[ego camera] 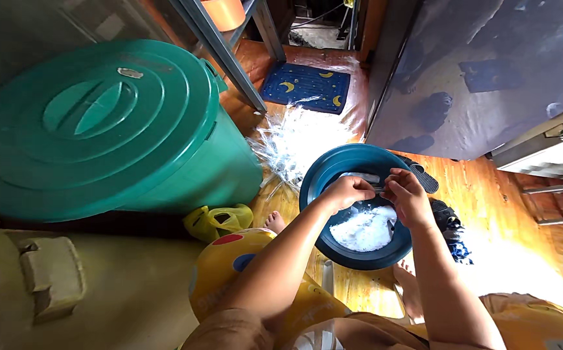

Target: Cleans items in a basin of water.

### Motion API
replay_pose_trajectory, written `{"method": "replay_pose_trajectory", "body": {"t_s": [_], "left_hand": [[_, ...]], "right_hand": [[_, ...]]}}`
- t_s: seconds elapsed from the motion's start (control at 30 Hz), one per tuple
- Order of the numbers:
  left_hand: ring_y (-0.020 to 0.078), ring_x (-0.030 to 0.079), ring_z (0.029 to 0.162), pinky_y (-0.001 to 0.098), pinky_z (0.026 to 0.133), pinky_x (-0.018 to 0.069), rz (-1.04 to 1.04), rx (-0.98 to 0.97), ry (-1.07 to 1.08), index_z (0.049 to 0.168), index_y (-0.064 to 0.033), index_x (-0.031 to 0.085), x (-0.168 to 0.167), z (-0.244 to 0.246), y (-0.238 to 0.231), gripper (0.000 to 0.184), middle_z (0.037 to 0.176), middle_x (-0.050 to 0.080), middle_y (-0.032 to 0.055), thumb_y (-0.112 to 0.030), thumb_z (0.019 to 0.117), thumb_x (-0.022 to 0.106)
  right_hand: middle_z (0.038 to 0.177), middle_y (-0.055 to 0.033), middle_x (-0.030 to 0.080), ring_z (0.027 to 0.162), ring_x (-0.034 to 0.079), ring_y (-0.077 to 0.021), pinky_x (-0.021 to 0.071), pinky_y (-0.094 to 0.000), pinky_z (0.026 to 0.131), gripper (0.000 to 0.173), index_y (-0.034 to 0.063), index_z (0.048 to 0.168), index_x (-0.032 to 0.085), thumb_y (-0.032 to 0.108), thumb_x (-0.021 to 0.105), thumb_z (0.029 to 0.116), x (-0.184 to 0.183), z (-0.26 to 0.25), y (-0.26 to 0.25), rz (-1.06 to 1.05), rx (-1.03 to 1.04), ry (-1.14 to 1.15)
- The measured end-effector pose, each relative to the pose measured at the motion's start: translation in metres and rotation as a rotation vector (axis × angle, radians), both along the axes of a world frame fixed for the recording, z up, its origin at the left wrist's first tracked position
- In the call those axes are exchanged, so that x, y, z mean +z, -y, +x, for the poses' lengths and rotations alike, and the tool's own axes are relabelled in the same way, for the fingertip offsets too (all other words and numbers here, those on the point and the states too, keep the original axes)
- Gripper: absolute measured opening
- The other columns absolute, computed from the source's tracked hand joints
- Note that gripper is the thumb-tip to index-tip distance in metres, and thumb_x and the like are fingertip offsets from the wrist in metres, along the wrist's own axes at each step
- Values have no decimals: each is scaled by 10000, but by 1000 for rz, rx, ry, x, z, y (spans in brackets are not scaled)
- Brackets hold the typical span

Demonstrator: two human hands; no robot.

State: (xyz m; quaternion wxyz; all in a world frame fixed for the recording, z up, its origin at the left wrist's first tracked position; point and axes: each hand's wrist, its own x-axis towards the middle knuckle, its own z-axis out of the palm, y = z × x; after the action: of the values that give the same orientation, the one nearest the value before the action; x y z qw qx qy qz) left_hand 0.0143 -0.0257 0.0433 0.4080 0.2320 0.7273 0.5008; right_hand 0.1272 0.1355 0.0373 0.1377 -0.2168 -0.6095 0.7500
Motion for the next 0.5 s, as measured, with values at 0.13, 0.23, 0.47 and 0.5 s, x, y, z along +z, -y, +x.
{"method": "replay_pose_trajectory", "body": {"t_s": [0.13,0.23,0.47,0.5], "left_hand": [[148,648,898,365,854,546,10,45,16,1037,-31,720,3,2,-1,192,973,699,87,-152,910,798],[144,642,863,354,835,552,21,57,-5,1009,-21,709,2,3,-3,235,937,690,83,-167,876,836],[160,698,1018,429,972,543,-130,-138,-199,1119,-79,766,2,0,-1,241,1069,753,70,-252,951,761],[173,696,1036,448,985,534,-167,-159,-227,1136,-90,765,2,0,-1,235,1084,751,73,-257,975,729]], "right_hand": [[1049,-81,671,882,674,-159,597,-351,806,246,11,1218,627,147,523,1042,2,4,-2,27,107,67],[1041,-75,691,903,684,-150,598,-338,828,259,10,1194,647,161,626,986,-1,5,0,107,229,59],[828,-37,714,740,683,-102,596,-296,743,58,21,973,700,76,699,957,-5,-1,1,401,178,144],[840,-36,713,741,676,-98,585,-291,738,62,27,988,705,82,701,958,-3,-1,1,445,180,172]]}}
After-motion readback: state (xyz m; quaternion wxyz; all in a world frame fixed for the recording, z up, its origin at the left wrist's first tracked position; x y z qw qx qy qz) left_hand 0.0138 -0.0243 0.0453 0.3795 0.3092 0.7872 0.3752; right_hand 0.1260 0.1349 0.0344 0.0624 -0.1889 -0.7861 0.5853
